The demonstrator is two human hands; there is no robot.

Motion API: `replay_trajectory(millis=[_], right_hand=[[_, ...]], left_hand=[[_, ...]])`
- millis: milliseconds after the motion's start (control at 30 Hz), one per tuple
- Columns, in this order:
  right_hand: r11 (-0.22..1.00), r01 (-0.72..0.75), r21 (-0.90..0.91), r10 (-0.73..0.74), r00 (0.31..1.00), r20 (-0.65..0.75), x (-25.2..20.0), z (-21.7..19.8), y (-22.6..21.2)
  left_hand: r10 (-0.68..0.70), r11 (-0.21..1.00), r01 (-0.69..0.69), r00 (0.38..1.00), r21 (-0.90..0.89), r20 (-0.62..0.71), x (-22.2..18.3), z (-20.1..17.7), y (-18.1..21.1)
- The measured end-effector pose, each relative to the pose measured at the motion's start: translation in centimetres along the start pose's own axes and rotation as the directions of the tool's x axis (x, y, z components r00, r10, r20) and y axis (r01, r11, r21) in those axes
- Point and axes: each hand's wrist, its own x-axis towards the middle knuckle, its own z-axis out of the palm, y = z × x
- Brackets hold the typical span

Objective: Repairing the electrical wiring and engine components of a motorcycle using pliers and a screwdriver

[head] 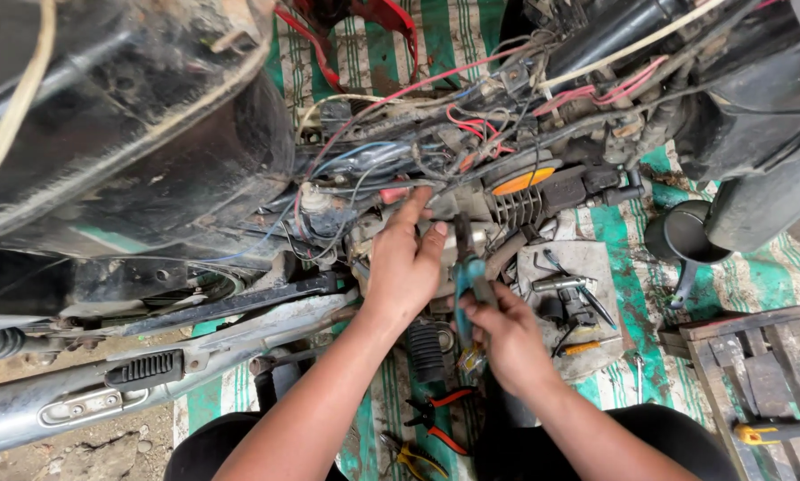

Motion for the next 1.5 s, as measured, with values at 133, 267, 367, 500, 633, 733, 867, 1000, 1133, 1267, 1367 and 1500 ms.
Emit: replay_trajectory(millis=[133, 267, 367, 500, 633, 733, 867, 1000, 1133, 1267, 1367, 1500], right_hand=[[0.990, 0.133, 0.051, -0.125, 0.982, -0.139, 3.2, -1.8, -0.2], [0.987, 0.140, -0.085, -0.143, 0.989, -0.035, 4.7, -2.5, -1.8], [0.982, 0.145, -0.121, -0.144, 0.989, 0.021, 5.4, -2.8, -1.6], [0.992, 0.090, -0.092, -0.089, 0.996, 0.008, 4.3, -1.6, -3.8], [0.993, 0.083, -0.078, -0.083, 0.997, 0.005, 4.7, -1.6, -5.2], [0.991, 0.096, -0.092, -0.093, 0.995, 0.031, 4.9, -2.2, -5.1], [0.978, 0.115, -0.175, -0.107, 0.993, 0.058, 4.6, -2.5, -5.7], [0.984, 0.088, -0.156, -0.079, 0.995, 0.061, 4.8, -1.7, -5.8], [0.989, 0.071, -0.130, -0.063, 0.996, 0.067, 4.0, -1.0, -7.2], [0.984, 0.007, -0.178, -0.002, 1.000, 0.026, 4.0, -0.7, -8.0], [0.971, -0.030, -0.238, 0.036, 0.999, 0.020, 4.1, -0.5, -8.9], [0.994, -0.108, 0.005, 0.105, 0.972, 0.212, 3.8, 0.5, -11.0]], left_hand=[[0.006, 0.975, 0.001, 1.000, -0.223, 0.030, -0.6, 1.3, -1.3], [0.102, 0.873, -0.051, 0.992, -0.484, 0.080, 0.1, 3.2, -4.4], [0.116, 0.816, -0.054, 0.991, -0.575, 0.072, 0.2, 3.5, -5.1], [0.138, 0.715, -0.056, 0.989, -0.696, 0.062, 0.4, 3.6, -5.5], [0.074, 0.641, 0.040, 0.991, -0.766, 0.113, 0.4, 3.3, -5.0], [0.055, 0.630, 0.058, 0.991, -0.774, 0.119, 0.5, 3.2, -5.3], [0.090, 0.638, 0.006, 0.993, -0.770, 0.082, 0.6, 3.7, -6.1], [0.097, 0.636, -0.011, 0.993, -0.771, 0.066, 0.7, 3.6, -6.0], [0.097, 0.636, -0.014, 0.993, -0.771, 0.062, 0.7, 3.4, -6.0], [0.108, 0.606, -0.013, 0.992, -0.796, 0.066, 0.7, 3.4, -6.0], [0.098, 0.600, 0.001, 0.992, -0.800, 0.074, 0.7, 3.1, -5.3], [0.080, 0.575, 0.035, 0.992, -0.818, 0.099, 0.5, 2.4, -3.5]])
